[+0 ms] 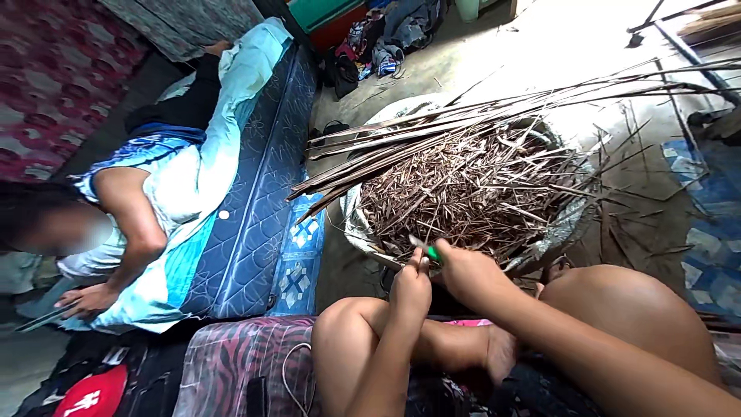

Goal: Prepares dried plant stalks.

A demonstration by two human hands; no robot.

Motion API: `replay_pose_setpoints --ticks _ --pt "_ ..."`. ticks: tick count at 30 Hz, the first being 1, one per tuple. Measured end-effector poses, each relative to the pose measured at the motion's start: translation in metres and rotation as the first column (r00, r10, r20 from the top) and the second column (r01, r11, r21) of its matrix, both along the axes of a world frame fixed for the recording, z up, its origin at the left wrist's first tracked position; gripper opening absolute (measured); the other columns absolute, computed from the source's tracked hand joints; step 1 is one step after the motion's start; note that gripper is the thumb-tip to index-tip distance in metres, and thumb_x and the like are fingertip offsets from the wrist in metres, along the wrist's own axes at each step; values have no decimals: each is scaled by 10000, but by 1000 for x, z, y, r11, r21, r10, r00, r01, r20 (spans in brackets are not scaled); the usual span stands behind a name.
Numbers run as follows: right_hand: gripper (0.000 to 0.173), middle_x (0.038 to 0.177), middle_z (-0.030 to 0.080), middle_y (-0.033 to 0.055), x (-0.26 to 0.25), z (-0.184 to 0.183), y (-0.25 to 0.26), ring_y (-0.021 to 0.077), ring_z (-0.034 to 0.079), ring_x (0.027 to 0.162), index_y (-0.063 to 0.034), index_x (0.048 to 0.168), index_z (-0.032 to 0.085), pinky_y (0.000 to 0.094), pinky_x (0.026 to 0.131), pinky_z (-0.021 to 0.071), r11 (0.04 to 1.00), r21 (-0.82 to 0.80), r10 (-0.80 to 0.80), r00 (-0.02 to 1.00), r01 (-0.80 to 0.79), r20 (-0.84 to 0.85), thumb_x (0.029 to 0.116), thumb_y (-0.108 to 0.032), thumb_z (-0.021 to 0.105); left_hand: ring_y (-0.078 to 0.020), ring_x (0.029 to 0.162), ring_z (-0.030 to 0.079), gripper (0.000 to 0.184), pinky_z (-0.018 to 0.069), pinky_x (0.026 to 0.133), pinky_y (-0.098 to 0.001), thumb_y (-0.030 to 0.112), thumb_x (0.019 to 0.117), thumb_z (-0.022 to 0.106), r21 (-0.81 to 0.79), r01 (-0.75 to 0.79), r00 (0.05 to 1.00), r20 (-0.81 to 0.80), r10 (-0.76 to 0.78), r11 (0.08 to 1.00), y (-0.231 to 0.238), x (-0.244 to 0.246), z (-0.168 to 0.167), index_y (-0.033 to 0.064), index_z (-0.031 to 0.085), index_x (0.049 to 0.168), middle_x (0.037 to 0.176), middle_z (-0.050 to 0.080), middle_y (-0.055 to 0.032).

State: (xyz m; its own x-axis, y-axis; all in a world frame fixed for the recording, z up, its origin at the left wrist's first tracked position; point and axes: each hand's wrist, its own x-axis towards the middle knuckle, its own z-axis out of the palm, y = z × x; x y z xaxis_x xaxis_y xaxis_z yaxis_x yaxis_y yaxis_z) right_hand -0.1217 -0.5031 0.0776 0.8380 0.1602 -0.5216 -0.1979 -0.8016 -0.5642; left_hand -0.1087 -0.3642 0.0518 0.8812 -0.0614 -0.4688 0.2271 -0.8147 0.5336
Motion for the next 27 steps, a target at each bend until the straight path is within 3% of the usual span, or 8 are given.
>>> replay_pose_setpoints --ticks 7,9,10,11,14,17,22,27 --pt "275 1121 686 219 -14 -17 20 403 704 1070 -43 1329 520 550 840 567 997 -40 74 997 -72 39 1105 -151 402 -251 1239 628 436 454 1073 -475 176 1109 370 -28 -16 998 58 18 999 3 1 4 138 511 1520 1362 656 -126" --pt "292 1131 682 236 -9 -22 19 427 701 1062 -37 1356 514 567 829 568 998 -62 21 998 -17 56 1095 -144 435 -248 1081 677 411 505 979 -472 188 1107 379 3 -13 998 61 13 1000 5 1 2 110 570 1462 1194 711 -130" --pt "314 1137 679 255 -5 -24 16 450 697 1055 -25 1373 511 591 820 564 997 -72 -23 998 27 62 1081 -133 469 -235 871 653 376 521 845 -450 222 1114 394 9 -7 997 81 6 1000 5 0 -1 72 607 1385 977 689 -121" --pt "329 1150 675 259 2 -25 10 457 689 1071 -24 1387 498 601 829 557 994 -86 -55 997 60 49 1070 -111 470 -222 773 619 419 520 794 -427 260 1122 394 -3 6 997 75 -6 1000 5 -2 -1 70 567 1453 897 670 -116" --pt "329 1174 675 241 9 -15 -3 430 678 1125 -45 1383 484 585 880 541 996 -66 -54 999 54 -7 1066 -84 406 -181 689 568 430 498 727 -385 295 1121 394 -37 6 997 74 -4 999 6 -4 -5 112 561 1473 805 624 -68" --pt "272 1126 685 230 -6 -6 2 427 681 1101 -56 1325 516 599 888 538 998 54 22 999 -20 -35 1085 -148 428 -228 926 667 418 519 886 -456 276 1114 390 -58 -49 998 21 51 997 6 -2 -2 111 587 1444 1091 715 -127" --pt "261 1126 688 220 -18 -5 14 412 687 1106 -50 1315 517 569 879 546 995 24 94 994 -92 -60 1087 -118 410 -205 1113 666 428 492 1001 -420 221 1120 373 -85 -48 998 46 52 995 6 -3 3 132 515 1514 1288 685 -123" --pt "277 1095 689 225 -16 -20 23 414 714 1026 -34 1331 534 549 797 575 996 -85 23 996 -15 86 1094 -136 434 -242 1133 665 416 488 1011 -454 198 1117 370 -52 -27 999 39 29 998 5 -2 0 94 555 1474 1261 693 -148"
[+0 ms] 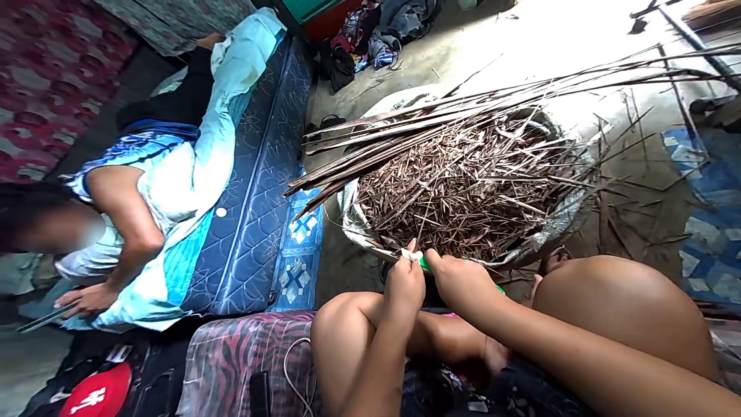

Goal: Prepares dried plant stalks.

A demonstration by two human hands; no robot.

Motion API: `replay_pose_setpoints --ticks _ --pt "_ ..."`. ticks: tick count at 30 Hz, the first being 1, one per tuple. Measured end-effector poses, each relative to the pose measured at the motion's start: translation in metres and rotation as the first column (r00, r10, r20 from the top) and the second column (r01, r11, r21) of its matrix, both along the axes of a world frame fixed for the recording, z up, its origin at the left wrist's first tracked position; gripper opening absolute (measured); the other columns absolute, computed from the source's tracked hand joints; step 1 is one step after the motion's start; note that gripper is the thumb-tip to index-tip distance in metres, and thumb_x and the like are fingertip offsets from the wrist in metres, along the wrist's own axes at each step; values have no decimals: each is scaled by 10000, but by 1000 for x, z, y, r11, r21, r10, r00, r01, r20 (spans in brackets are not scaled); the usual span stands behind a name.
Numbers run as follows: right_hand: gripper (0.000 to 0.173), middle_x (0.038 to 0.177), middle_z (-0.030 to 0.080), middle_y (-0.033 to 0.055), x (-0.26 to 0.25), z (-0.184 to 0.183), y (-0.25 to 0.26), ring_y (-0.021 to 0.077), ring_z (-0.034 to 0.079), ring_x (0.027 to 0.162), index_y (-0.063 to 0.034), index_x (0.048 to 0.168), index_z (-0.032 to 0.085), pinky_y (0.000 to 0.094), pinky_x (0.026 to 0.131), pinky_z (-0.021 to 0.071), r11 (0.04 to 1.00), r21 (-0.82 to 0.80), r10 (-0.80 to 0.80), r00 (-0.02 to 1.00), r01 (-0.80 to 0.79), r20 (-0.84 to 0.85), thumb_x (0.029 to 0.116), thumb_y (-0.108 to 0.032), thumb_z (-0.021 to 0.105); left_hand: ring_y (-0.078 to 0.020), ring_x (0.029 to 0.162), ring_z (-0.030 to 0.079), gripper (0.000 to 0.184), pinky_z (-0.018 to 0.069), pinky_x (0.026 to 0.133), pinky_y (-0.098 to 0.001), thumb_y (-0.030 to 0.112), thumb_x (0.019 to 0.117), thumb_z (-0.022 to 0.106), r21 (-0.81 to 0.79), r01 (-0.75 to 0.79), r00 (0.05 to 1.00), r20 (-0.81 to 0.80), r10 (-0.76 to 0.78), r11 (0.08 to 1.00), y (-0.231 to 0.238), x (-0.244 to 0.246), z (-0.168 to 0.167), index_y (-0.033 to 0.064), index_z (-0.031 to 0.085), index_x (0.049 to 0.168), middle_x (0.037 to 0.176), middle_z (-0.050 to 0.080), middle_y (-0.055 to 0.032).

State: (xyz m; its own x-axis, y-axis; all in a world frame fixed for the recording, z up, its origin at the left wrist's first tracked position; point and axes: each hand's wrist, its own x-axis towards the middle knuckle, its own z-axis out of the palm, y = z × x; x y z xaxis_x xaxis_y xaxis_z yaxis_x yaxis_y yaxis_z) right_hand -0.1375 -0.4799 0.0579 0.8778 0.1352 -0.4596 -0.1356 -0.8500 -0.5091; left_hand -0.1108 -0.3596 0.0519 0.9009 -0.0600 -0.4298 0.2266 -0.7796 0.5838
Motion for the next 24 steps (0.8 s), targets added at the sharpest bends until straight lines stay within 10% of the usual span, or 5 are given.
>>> replay_pose_setpoints --ticks 5,13,19,22,24 --pt "354 1217 669 228 33 -1 -26 413 670 1155 -56 1413 478 573 903 538 991 -8 -135 982 135 -130 1069 -73 393 -164 643 536 436 488 692 -359 282 1126 387 1 61 998 -15 -61 998 -3 -5 -7 131 519 1512 771 607 -58" --pt "273 1142 686 215 -2 15 -6 403 686 1109 -59 1320 525 570 887 545 988 149 71 982 -46 -173 1080 -116 408 -219 1279 607 440 429 1112 -437 249 1125 378 2 -24 1000 -5 24 1000 0 1 2 129 488 1534 1398 635 -120" --pt "279 1118 685 225 3 -2 0 409 707 1055 -33 1333 530 549 824 573 998 24 50 998 -49 -38 1097 -123 409 -245 1269 614 428 436 1100 -449 186 1117 372 19 -4 1000 2 4 1000 0 3 -1 84 514 1507 1382 640 -149" --pt "321 1175 669 253 15 -5 -3 448 694 1071 -22 1380 503 577 823 565 999 -32 -36 998 35 -59 1077 -124 479 -212 846 630 360 511 821 -411 203 1116 392 26 22 1000 6 -22 999 -2 0 -7 11 634 1300 937 664 -123" --pt "361 1209 660 252 26 -6 -15 448 680 1107 -28 1415 475 589 842 557 993 -64 -103 991 98 -87 1058 -84 478 -165 663 547 417 491 705 -350 244 1122 399 -12 36 999 -18 -36 999 -4 -2 -7 55 562 1456 759 592 -61"
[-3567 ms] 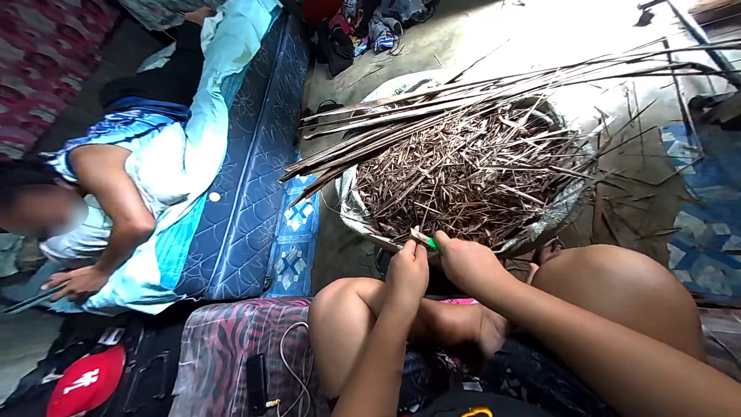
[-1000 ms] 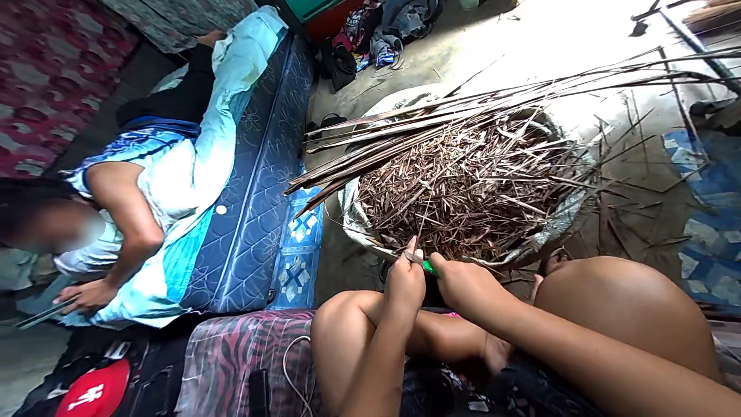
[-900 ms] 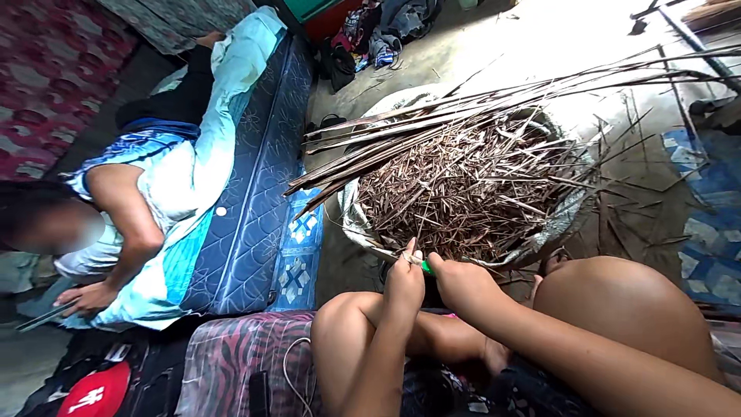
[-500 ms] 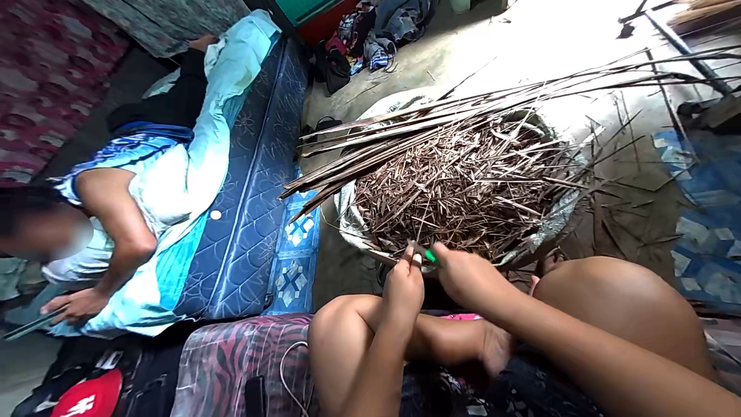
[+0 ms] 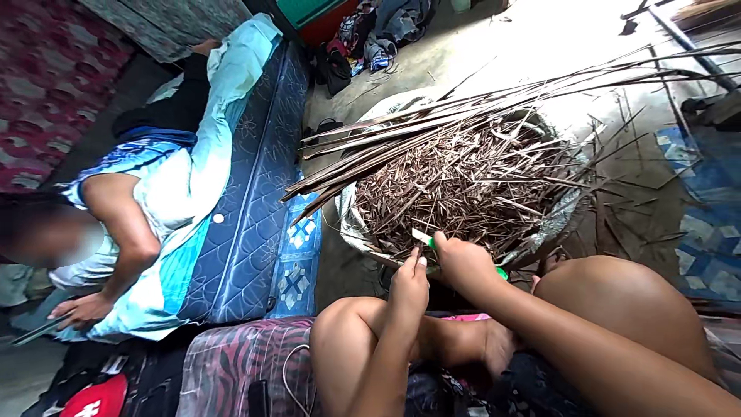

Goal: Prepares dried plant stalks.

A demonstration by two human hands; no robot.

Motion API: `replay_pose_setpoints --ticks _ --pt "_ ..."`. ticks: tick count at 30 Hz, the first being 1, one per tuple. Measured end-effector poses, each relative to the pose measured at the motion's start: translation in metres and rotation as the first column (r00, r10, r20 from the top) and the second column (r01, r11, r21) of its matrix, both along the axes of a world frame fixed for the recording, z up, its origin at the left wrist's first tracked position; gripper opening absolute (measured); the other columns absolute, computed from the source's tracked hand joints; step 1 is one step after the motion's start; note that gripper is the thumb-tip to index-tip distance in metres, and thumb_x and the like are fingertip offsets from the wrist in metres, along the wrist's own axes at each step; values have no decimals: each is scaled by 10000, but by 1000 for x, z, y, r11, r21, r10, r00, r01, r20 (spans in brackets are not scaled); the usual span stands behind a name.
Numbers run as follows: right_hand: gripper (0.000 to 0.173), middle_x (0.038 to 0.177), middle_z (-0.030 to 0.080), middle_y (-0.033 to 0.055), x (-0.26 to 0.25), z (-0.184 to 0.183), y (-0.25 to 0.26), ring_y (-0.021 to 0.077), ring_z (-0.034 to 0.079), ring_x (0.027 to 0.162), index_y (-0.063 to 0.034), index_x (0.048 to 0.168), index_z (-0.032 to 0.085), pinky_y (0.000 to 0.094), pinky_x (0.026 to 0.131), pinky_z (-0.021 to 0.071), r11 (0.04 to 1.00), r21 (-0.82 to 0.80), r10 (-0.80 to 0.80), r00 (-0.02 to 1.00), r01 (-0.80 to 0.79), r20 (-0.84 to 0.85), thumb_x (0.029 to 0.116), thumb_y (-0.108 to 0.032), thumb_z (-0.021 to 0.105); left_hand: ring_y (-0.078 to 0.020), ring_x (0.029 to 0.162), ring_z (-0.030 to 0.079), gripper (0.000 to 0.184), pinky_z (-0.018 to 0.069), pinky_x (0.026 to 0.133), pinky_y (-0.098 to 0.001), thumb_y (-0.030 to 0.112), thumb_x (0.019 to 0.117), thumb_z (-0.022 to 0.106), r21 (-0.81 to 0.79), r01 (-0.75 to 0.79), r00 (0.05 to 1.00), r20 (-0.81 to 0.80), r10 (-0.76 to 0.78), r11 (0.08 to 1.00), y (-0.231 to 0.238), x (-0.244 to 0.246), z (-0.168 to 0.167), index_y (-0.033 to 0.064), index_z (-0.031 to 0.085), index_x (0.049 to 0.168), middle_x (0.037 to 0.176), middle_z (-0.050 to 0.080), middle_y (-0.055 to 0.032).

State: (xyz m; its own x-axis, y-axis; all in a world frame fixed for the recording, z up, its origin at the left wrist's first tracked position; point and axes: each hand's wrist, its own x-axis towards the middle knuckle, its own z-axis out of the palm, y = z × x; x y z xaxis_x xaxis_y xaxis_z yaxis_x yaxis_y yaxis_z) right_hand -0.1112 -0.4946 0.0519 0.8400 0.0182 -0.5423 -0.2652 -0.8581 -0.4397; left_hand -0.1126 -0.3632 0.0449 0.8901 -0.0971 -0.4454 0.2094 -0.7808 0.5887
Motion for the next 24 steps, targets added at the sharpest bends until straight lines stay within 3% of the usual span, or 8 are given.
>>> replay_pose_setpoints --ticks 4,6,10,13,16,19,21,24 --pt "314 1134 683 232 -6 15 -11 419 694 1090 -42 1369 490 570 848 554 999 34 7 1000 -8 26 1074 -82 391 -171 693 566 415 496 724 -364 249 1120 395 -14 -8 1000 18 8 1000 4 0 1 97 556 1471 819 627 -71" --pt "285 1111 688 240 -17 19 -6 434 690 1082 -48 1339 510 600 864 546 986 148 76 997 -75 -2 1087 -143 420 -230 921 667 413 524 883 -435 228 1116 395 -7 -32 999 16 32 999 5 2 3 80 559 1464 1084 708 -146" --pt "274 1161 681 219 -26 14 7 409 677 1127 -58 1330 515 576 908 539 962 238 158 983 -133 -90 1083 -118 412 -223 1281 606 429 431 1108 -439 222 1118 393 -15 -63 998 21 64 998 4 1 3 113 509 1517 1392 639 -125" --pt "283 1174 679 221 -22 6 12 408 679 1137 -49 1345 504 569 890 548 978 151 159 984 -146 -76 1095 -125 394 -244 1256 618 428 442 1094 -448 173 1112 370 43 -36 999 -19 37 998 5 3 -2 94 518 1506 1366 649 -141" --pt "316 1184 676 242 -13 -5 9 435 683 1115 -25 1377 498 591 861 558 996 65 56 997 -53 -46 1091 -152 456 -243 833 634 398 518 836 -437 220 1118 389 82 0 1000 -16 2 997 4 -1 -10 13 596 1387 931 671 -142" --pt "336 1209 672 231 -1 1 -7 417 677 1145 -38 1401 476 580 884 549 999 42 4 997 -1 -77 1077 -78 399 -201 698 586 440 512 747 -390 269 1124 390 80 14 1000 -17 -13 997 2 -2 -11 92 516 1507 812 640 -93" --pt "307 1185 675 230 -6 10 -11 419 671 1143 -51 1369 490 588 901 534 991 132 40 996 -28 -83 1078 -108 412 -231 782 627 430 519 800 -427 261 1120 397 82 5 1000 3 -5 997 3 -1 -10 106 530 1498 921 680 -124" --pt "270 1162 677 223 -21 14 1 411 672 1132 -58 1316 524 590 907 536 962 260 117 987 -85 -110 1087 -154 419 -271 1179 655 435 472 1056 -478 236 1114 397 98 -36 999 -25 39 994 1 0 -2 129 508 1521 1283 685 -155"
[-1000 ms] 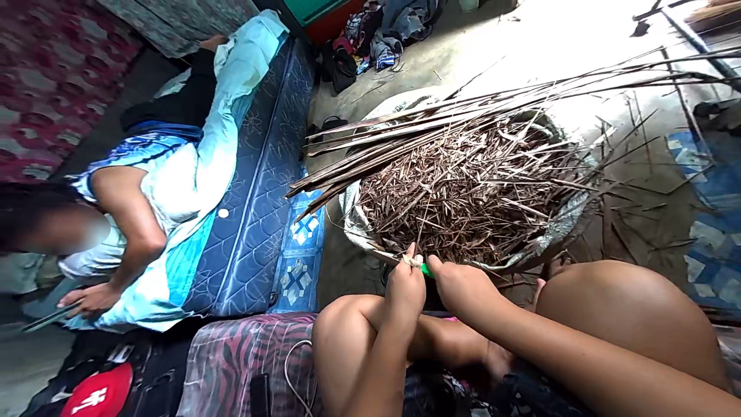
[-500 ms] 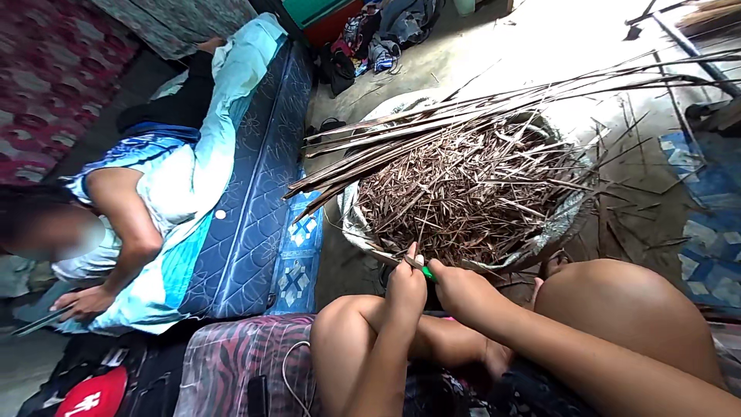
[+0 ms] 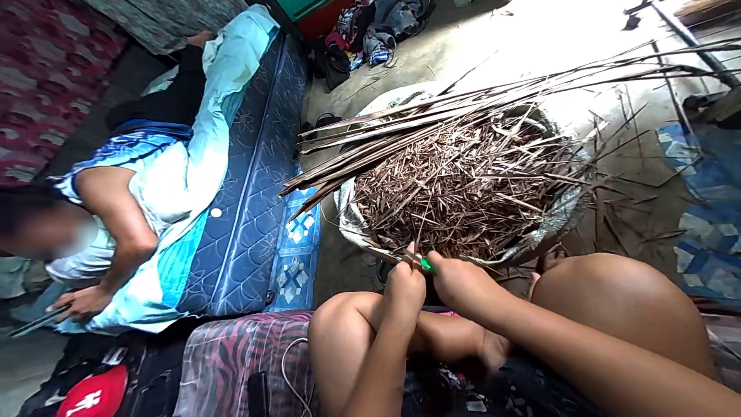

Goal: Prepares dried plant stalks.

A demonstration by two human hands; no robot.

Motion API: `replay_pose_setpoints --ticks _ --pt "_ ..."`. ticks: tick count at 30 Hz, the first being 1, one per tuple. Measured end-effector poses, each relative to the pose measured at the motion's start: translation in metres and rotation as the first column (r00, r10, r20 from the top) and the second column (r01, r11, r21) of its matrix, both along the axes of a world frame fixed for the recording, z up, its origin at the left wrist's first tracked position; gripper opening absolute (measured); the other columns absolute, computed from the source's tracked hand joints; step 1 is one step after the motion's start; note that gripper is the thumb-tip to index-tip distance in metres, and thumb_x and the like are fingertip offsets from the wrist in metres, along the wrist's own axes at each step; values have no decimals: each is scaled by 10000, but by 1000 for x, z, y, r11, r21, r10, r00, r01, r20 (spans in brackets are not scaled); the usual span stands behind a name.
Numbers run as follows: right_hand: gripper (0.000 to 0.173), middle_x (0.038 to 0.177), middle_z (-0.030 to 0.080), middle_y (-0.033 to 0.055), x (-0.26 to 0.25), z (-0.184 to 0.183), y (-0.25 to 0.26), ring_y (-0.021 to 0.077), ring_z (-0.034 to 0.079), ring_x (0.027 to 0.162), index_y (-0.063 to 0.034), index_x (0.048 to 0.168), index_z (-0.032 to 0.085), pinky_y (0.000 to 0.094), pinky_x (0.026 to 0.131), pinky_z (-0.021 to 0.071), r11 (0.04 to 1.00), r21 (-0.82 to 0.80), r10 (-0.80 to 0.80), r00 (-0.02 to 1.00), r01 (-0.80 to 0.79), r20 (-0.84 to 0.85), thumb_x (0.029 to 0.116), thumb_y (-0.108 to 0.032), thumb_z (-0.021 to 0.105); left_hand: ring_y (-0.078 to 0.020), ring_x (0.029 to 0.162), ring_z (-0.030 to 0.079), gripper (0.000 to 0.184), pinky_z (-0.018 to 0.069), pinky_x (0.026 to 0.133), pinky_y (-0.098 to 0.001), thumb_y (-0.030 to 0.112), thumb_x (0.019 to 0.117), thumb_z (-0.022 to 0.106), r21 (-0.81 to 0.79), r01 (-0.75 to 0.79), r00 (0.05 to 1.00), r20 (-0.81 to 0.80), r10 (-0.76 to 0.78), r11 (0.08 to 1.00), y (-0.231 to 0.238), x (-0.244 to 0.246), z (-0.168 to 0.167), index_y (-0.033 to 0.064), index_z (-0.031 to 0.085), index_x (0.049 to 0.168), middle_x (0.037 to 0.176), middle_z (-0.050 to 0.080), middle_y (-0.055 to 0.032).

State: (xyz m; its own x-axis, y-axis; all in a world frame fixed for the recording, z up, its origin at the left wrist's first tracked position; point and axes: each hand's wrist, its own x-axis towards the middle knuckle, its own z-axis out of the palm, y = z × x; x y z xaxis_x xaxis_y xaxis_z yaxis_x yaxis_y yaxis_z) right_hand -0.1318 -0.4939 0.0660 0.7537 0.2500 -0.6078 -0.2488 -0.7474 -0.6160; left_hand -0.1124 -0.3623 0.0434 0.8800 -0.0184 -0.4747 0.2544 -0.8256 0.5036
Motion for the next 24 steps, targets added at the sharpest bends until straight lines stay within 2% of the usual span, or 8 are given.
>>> replay_pose_setpoints --ticks 1,4,15,17,18,20,22,24 --pt "272 1172 676 221 -3 0 5 404 670 1142 -55 1314 524 582 911 534 1000 8 11 1000 -11 -12 1079 -129 407 -266 1234 634 436 452 1086 -475 240 1116 399 10 -7 1000 -4 7 1000 -1 0 1 143 500 1529 1325 671 -147" --pt "279 1184 674 213 -5 -3 11 391 667 1159 -53 1325 510 566 920 536 1000 -1 16 999 -16 -29 1072 -105 403 -275 1204 643 438 466 1058 -483 265 1119 393 39 -15 1000 -9 15 999 -2 1 2 164 499 1533 1289 683 -149" --pt "315 1206 673 207 0 -13 18 389 676 1157 -58 1374 487 548 899 552 993 -118 32 999 -31 9 1089 -81 354 -267 1297 595 454 428 1113 -465 159 1111 359 65 15 1000 -22 -13 998 0 4 -2 138 462 1552 1388 635 -143" --pt "310 1203 674 212 1 -16 18 399 676 1155 -57 1378 482 558 895 552 991 -130 19 1000 -17 14 1095 -97 364 -260 1204 642 458 468 1059 -456 149 1106 346 68 23 999 -27 -22 997 2 5 -1 129 467 1548 1330 663 -147" --pt "308 1204 673 220 3 -19 17 410 676 1151 -51 1383 481 567 890 554 990 -142 10 1000 -7 27 1100 -114 376 -258 1048 670 441 507 956 -451 162 1107 349 76 25 1000 -20 -23 997 3 4 -3 110 509 1515 1208 693 -154" --pt "326 1216 669 234 7 -22 16 422 676 1144 -41 1406 482 572 883 554 984 -177 -3 998 15 64 1101 -136 420 -256 846 647 373 522 836 -455 199 1118 360 85 34 999 -8 -34 996 3 4 -5 35 626 1321 950 673 -145" --pt "321 1201 668 240 9 -25 15 425 689 1106 -35 1393 498 568 848 562 976 -215 -17 990 47 139 1086 -115 449 -258 827 644 378 523 834 -458 228 1125 365 83 52 999 2 -53 995 1 4 -1 21 641 1280 896 661 -139" --pt "322 1179 663 240 11 -26 15 424 700 1063 -40 1383 502 557 811 567 968 -243 -19 981 66 193 1069 -105 481 -257 840 651 399 526 847 -454 246 1126 372 71 52 998 17 -53 996 0 4 2 26 619 1349 919 674 -141"
